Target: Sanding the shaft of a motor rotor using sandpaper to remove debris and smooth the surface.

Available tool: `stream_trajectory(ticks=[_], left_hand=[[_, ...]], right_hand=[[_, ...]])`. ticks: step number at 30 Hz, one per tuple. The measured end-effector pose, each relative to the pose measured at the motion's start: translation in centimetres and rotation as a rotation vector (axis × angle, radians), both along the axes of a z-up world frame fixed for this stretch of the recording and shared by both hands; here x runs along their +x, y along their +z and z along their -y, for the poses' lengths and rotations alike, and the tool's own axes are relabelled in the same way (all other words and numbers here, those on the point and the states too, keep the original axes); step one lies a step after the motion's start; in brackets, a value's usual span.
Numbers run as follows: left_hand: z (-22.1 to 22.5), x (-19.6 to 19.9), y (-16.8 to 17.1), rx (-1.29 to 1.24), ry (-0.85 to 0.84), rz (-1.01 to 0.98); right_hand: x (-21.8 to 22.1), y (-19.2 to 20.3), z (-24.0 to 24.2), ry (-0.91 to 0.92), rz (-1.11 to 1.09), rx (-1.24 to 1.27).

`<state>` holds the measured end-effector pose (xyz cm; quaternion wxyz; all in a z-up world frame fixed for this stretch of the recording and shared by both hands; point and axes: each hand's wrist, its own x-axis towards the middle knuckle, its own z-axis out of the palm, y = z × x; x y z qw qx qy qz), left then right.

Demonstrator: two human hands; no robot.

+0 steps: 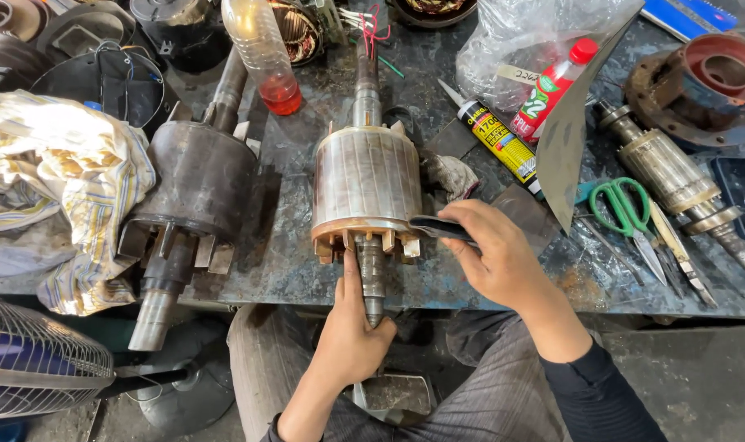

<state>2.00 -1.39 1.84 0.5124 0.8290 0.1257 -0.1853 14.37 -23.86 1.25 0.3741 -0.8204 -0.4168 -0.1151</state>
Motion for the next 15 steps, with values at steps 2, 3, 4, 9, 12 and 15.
stream_trajectory(ticks=[2, 3, 4, 9, 12, 15], left_hand=[[-0.1, 0.0, 0.1, -0.02, 0.001, -0.034], [-0.2, 0.1, -0.2, -0.02, 0.002, -0.032], [-0.2, 0.1, -0.5, 0.005, -0.019, -0.011], [-0.4, -0.1, -1.1, 0.081, -0.079, 0.06], [-0.6, -0.1, -1.2, 0.06, -0.062, 0.012], [-1.2, -0.2, -1.8, -0.05, -0.043, 0.08]], right_hand=[[0.3, 0.0, -1.1, -0.002, 0.079, -0.113], [0.5, 0.3, -1.8, 0.0, 0.081, -0.113], [0.7, 0.4, -2.4, 0.006, 0.14, -0.075], [1.2, 2.3, -6.0, 0.017, 0.267, 0.014], [1.3, 2.4, -6.9, 0.03, 0.28, 0.036], [2.1, 0.4, -6.0, 0.123, 0.243, 0.215]])
